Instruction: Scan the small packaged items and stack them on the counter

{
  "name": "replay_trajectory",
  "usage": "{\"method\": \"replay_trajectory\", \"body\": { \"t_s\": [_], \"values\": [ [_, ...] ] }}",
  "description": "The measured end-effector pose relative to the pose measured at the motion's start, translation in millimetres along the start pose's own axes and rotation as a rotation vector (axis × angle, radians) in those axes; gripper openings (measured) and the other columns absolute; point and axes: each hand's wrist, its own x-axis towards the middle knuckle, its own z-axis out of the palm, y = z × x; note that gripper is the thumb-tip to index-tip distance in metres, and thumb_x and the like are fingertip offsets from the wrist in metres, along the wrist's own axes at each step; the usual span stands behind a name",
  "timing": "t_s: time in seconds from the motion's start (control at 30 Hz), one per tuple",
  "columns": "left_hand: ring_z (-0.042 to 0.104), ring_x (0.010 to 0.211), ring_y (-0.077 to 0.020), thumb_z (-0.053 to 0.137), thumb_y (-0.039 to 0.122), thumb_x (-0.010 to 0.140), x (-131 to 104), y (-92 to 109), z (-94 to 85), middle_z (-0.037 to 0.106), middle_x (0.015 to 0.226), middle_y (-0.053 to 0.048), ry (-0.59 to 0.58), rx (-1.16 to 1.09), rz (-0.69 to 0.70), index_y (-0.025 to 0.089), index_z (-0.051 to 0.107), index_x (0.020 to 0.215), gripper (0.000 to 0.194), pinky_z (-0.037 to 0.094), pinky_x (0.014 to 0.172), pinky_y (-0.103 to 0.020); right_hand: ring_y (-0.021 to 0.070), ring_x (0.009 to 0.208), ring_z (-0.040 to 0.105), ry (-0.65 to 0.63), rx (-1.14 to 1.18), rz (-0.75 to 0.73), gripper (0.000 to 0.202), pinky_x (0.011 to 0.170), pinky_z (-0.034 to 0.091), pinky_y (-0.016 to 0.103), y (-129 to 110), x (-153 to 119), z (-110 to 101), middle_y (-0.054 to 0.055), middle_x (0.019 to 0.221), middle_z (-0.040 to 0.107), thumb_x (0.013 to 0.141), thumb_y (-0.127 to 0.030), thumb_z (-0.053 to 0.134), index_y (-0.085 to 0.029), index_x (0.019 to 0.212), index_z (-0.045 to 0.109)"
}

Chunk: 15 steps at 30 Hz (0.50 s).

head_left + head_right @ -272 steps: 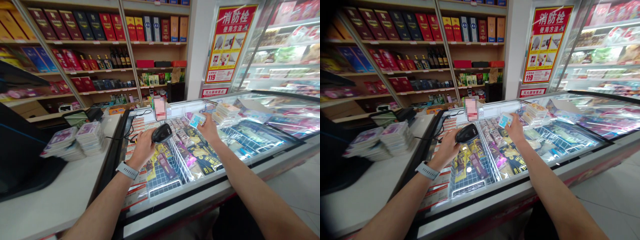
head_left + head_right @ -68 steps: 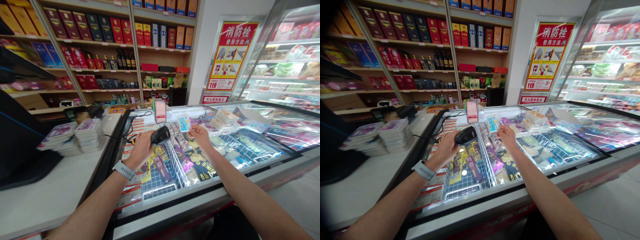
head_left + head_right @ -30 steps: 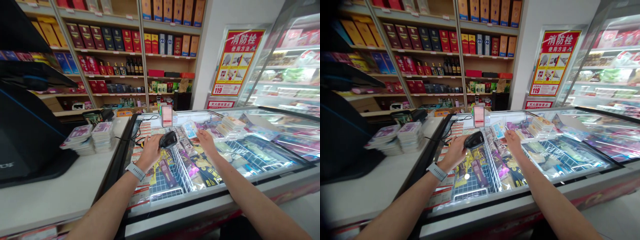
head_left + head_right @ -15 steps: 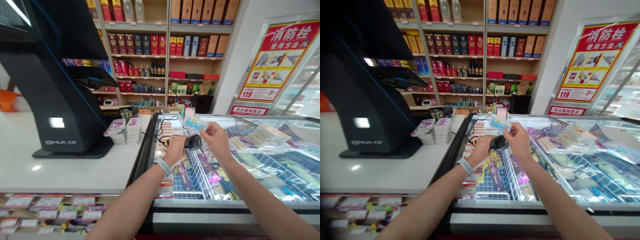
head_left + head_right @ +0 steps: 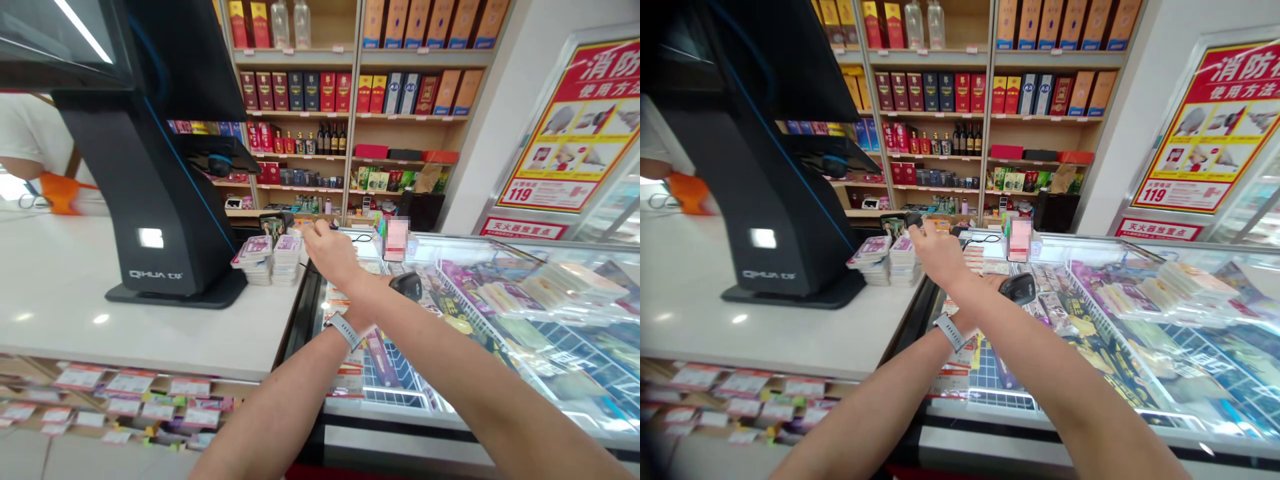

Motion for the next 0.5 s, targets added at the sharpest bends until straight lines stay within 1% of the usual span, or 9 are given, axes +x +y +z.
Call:
{"method": "replay_trajectory", "body": {
  "t_s": [0.1,0.17,0.23,0.3,0.37,0.5],
  "values": [
    [0.061,0.121,-0.0236,0.051,0.026,0.096,-1,-4,-4.5,0.070,0.129,-0.008,-0.036,0.059,0.049,0.020,0.062,0.133,0.039,0.041,0.115,-0.041,0.0237,0.096,0.069,-0.030,-0.040,-0.076,0.038,0.076,0.052,0.031,-14,16,14,0.018,0.124,0.063,0.104,-0.014,0.033,-0.018,0.132,0.059],
    [0.057,0.129,-0.0264,0.051,0.029,0.095,-3,-6,-6.7,0.067,0.136,-0.010,-0.039,0.102,0.057,0.021,0.059,0.137,0.043,0.034,0.121,-0.047,0.0247,0.099,0.069,-0.060,-0.045,-0.105,0.037,0.077,0.055,0.033,-21,21,22,0.020,0.128,0.061,0.104,-0.013,0.032,-0.016,0.127,0.061],
    [0.055,0.134,-0.0281,0.050,0.029,0.094,-2,-8,-7.4,0.064,0.140,-0.012,-0.051,0.123,0.039,0.021,0.057,0.139,0.046,0.029,0.123,-0.051,0.0247,0.100,0.069,-0.095,-0.031,-0.117,0.035,0.078,0.057,0.034,-26,22,28,0.020,0.130,0.059,0.103,-0.012,0.033,-0.015,0.122,0.063],
    [0.054,0.136,-0.0286,0.049,0.027,0.094,0,-8,-6.7,0.064,0.141,-0.012,-0.071,0.133,0.011,0.021,0.057,0.140,0.047,0.028,0.123,-0.053,0.0242,0.101,0.069,-0.127,-0.006,-0.113,0.032,0.079,0.058,0.034,-28,21,32,0.019,0.127,0.060,0.103,-0.011,0.036,-0.014,0.118,0.064],
    [0.055,0.136,-0.0281,0.047,0.025,0.093,2,-9,-5.4,0.065,0.141,-0.010,-0.064,0.132,-0.002,0.023,0.057,0.139,0.048,0.028,0.123,-0.054,0.0232,0.103,0.068,-0.148,0.028,-0.113,0.029,0.081,0.059,0.033,-28,21,36,0.017,0.124,0.061,0.103,-0.011,0.039,-0.014,0.117,0.064],
    [0.057,0.132,-0.0288,0.051,0.026,0.090,4,-10,-3.4,0.068,0.136,-0.009,-0.048,0.134,0.016,0.025,0.060,0.134,0.045,0.029,0.122,-0.055,0.0211,0.102,0.069,-0.165,0.064,-0.109,0.028,0.082,0.059,0.031,-27,21,38,0.015,0.123,0.061,0.103,-0.010,0.039,-0.014,0.115,0.064]
  ]
}}
